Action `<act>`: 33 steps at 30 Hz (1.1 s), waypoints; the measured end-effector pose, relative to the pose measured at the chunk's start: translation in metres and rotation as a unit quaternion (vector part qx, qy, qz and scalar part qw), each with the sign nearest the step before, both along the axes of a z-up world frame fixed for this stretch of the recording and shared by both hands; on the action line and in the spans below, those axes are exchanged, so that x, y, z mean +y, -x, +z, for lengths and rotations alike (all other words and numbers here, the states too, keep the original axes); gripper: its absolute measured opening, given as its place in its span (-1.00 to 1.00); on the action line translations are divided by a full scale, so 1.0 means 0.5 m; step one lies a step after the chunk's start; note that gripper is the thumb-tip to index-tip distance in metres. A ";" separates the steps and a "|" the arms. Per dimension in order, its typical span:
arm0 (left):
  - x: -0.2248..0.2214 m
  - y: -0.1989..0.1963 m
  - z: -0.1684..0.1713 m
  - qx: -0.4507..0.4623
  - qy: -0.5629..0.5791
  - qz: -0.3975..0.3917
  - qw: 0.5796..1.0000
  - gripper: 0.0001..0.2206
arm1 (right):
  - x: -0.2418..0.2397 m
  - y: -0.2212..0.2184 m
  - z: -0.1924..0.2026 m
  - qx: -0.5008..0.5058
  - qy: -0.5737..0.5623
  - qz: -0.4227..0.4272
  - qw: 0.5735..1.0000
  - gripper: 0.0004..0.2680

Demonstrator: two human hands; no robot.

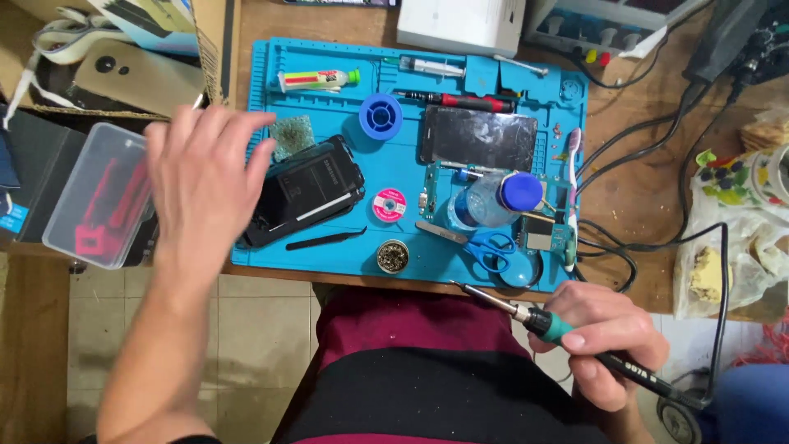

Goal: Soldering and cleaning electronic components on a mobile phone frame at a repair workstation.

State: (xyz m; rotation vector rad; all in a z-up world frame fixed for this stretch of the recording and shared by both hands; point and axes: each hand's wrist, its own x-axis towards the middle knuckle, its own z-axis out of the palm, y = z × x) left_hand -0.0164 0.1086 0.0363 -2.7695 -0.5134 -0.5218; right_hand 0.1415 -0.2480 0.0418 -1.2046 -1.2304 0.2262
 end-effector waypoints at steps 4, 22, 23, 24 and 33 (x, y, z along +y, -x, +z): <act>0.040 -0.050 -0.027 0.073 0.015 -0.012 0.997 -0.63 | 0.005 -0.008 -0.005 -0.026 -0.003 0.001 1.000 -0.91; 0.004 0.004 -0.022 -0.072 0.293 -0.087 0.949 -0.70 | -0.042 -0.014 -0.013 0.005 0.006 -0.018 1.000 -0.90; 0.000 0.013 -0.031 -0.082 0.284 -0.070 0.953 -0.76 | -0.039 -0.011 -0.014 0.008 0.002 -0.026 1.000 -0.90; -0.005 0.021 -0.041 -0.093 0.274 -0.053 0.956 -0.81 | -0.036 -0.009 -0.015 0.011 -0.002 -0.034 0.999 -0.91; -0.028 0.034 -0.042 0.057 0.136 0.008 0.989 -0.26 | -0.026 -0.003 -0.011 0.015 0.029 -0.046 0.998 -0.92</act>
